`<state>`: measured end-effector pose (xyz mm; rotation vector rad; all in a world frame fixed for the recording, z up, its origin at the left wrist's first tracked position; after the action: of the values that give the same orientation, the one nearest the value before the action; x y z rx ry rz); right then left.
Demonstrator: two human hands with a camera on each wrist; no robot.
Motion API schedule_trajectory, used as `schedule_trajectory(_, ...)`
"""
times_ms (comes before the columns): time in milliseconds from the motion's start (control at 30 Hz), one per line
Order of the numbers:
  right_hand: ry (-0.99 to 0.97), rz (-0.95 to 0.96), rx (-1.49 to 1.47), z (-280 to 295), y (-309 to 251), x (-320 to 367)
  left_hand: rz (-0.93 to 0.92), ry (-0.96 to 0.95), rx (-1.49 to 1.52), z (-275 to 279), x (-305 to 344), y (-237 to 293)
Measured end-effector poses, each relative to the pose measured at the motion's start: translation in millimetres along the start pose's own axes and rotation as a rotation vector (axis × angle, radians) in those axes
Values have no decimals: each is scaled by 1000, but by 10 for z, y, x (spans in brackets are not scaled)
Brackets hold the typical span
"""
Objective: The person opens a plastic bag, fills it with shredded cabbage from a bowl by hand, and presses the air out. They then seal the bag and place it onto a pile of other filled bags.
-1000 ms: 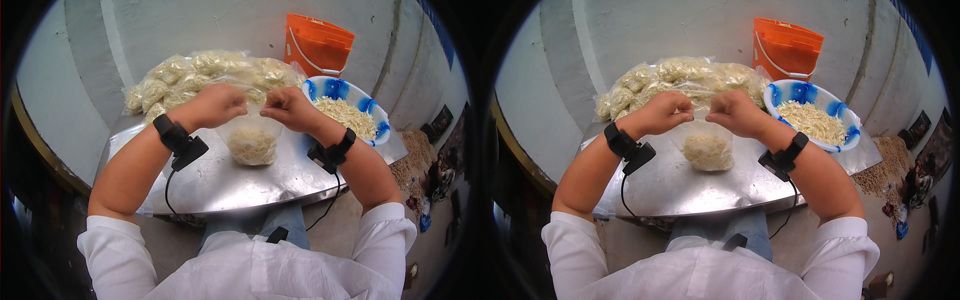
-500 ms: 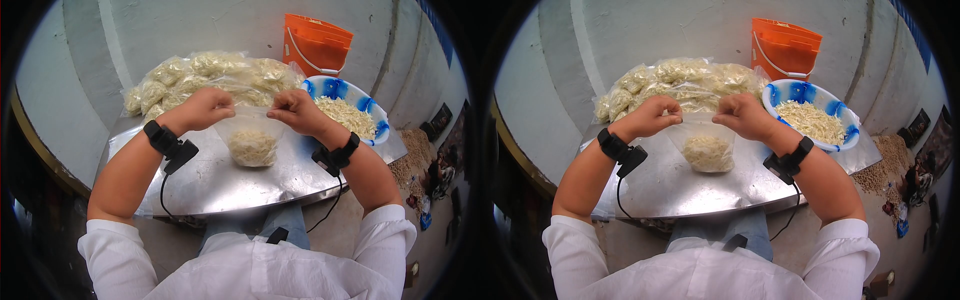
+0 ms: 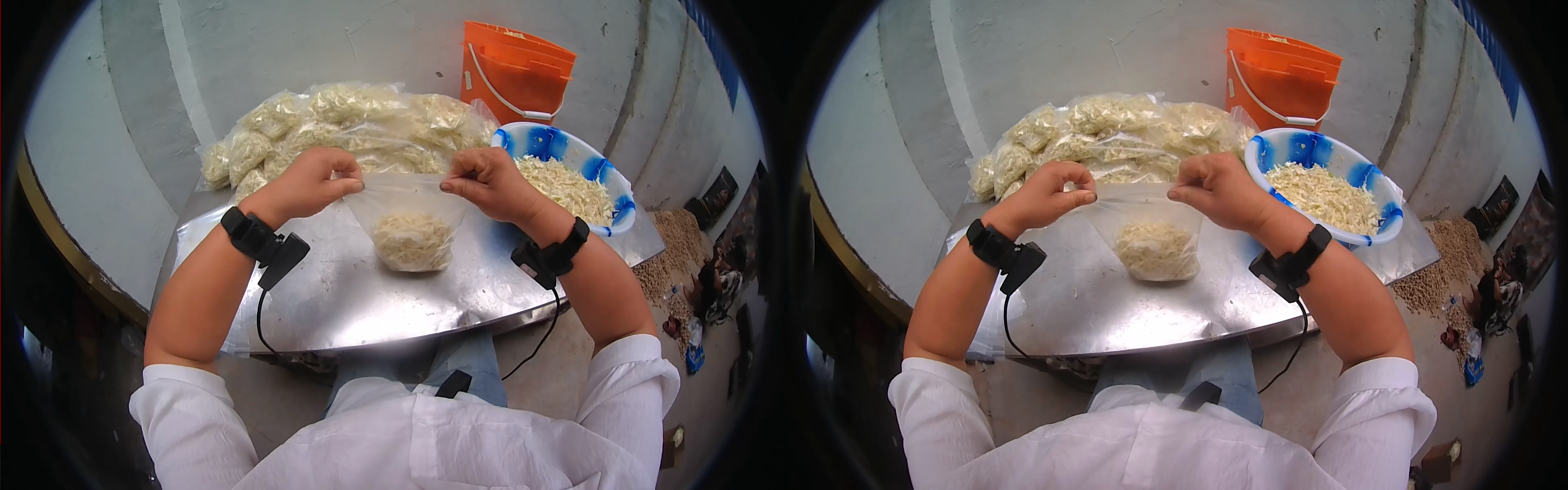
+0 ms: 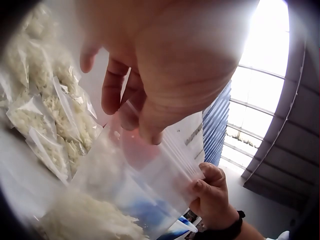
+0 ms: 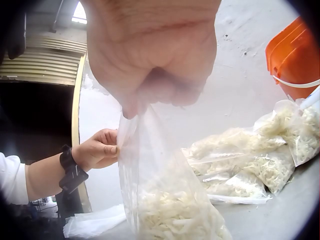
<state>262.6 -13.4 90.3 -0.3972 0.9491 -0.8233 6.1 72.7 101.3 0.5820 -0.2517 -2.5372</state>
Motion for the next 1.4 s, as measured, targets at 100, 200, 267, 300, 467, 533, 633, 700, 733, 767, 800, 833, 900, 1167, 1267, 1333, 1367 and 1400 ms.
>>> schedule_trajectory(100,4,-6,-7,-2,6,5,16,8,-3,8,37,-35)
schedule_trajectory(200,11,-9,-8,-3,13,8,45,13,3,24,71,-47)
schedule_trajectory(267,14,-9,-7,-4,12,10,63,8,26,35,89,-56)
schedule_trajectory(300,16,-3,-3,-2,8,10,66,8,10,41,96,-62)
schedule_trajectory(467,17,2,6,5,-8,20,75,17,17,51,132,-78)
schedule_trajectory(533,27,8,-3,3,-8,24,68,28,28,45,143,-116)
schedule_trajectory(633,36,-4,-12,1,-9,30,76,34,40,52,158,-130)
schedule_trajectory(700,32,-21,-31,2,-2,35,75,44,58,48,172,-139)
schedule_trajectory(733,27,-37,-49,4,2,35,74,55,75,48,178,-144)
schedule_trajectory(767,27,-38,-48,5,6,28,74,56,76,49,181,-156)
schedule_trajectory(800,25,-37,-62,3,14,21,84,57,79,47,187,-172)
schedule_trajectory(833,25,-37,-77,1,21,24,95,57,83,37,191,-185)
schedule_trajectory(900,20,-87,-113,17,19,29,169,35,204,-1,201,-217)
schedule_trajectory(1167,126,-243,-408,108,251,221,222,121,718,-347,237,-113)
schedule_trajectory(1267,88,-301,-447,76,297,282,229,51,674,-469,200,-167)
schedule_trajectory(1333,-36,-377,-298,-9,260,327,302,66,760,-593,160,-245)
schedule_trajectory(1367,-35,-378,-300,-45,236,342,303,64,760,-642,157,-258)
schedule_trajectory(1400,-137,-490,-165,-95,219,366,284,-7,757,-694,157,-217)
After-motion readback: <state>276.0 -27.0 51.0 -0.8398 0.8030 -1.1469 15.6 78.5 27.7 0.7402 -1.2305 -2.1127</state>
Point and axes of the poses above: each hand's wrist, its own x-axis away from the middle knuckle, its own z-axis out of the back of the hand, y = z × x, the point moved 1 cm from there along -x, towards the middle knuckle, and after that the axes turned 14 degrees about -x, right-handed, at the moved point
